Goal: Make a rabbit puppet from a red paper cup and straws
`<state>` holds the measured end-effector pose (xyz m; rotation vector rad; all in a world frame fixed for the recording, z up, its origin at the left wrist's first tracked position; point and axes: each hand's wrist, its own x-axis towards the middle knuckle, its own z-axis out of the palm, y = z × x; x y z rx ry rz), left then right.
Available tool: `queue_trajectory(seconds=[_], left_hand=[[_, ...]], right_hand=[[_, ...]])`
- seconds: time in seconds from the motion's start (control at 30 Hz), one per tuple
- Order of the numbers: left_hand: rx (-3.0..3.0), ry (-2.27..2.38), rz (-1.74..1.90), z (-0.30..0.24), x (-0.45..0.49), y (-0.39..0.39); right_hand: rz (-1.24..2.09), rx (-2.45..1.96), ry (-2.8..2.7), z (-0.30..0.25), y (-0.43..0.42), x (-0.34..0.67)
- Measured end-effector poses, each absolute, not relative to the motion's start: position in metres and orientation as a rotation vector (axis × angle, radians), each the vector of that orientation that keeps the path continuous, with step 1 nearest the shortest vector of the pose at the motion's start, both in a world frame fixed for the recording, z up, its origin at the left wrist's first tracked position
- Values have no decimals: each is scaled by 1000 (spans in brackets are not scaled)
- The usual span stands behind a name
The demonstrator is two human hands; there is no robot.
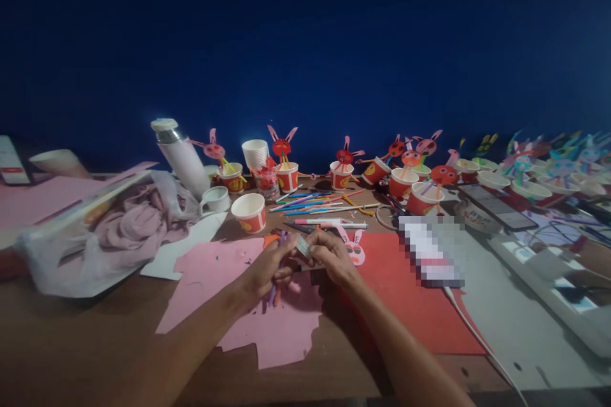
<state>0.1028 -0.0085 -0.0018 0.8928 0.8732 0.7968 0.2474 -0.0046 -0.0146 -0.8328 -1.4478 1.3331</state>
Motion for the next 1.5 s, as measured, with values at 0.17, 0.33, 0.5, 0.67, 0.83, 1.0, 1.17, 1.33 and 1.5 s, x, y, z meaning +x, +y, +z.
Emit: queue_trajectory(seconds=[0.17, 0.33, 0.5, 0.67, 0.83, 1.0, 1.17, 1.33, 1.5], left_hand=[[937, 853, 788, -1, 103, -9], [1002, 896, 783, 0, 104, -10], [1076, 927, 792, -5, 104, -9], [1096, 912, 789, -5, 104, -9], [1074, 883, 787, -3, 105, -10], [888, 852, 818, -4, 104, -8], [837, 817, 842, -6, 102, -5], [896, 838, 810, -7, 104, -6], [988, 868, 842, -12, 105, -7]], right_hand=[[1303, -802, -1465, -16, -5, 247], [1272, -764, -1463, -19, -4, 247], [1278, -773, -1436, -19, -4, 246], [1278, -796, -1439, -22, -4, 245], [1258, -835, -1441, -22, -4, 245], [1335, -819, -1403, -20, -4, 247], [1383, -814, -1415, -21, -4, 248], [1327, -819, -1460, -22, -3, 246], [1248, -877, -1471, -24, -3, 242]])
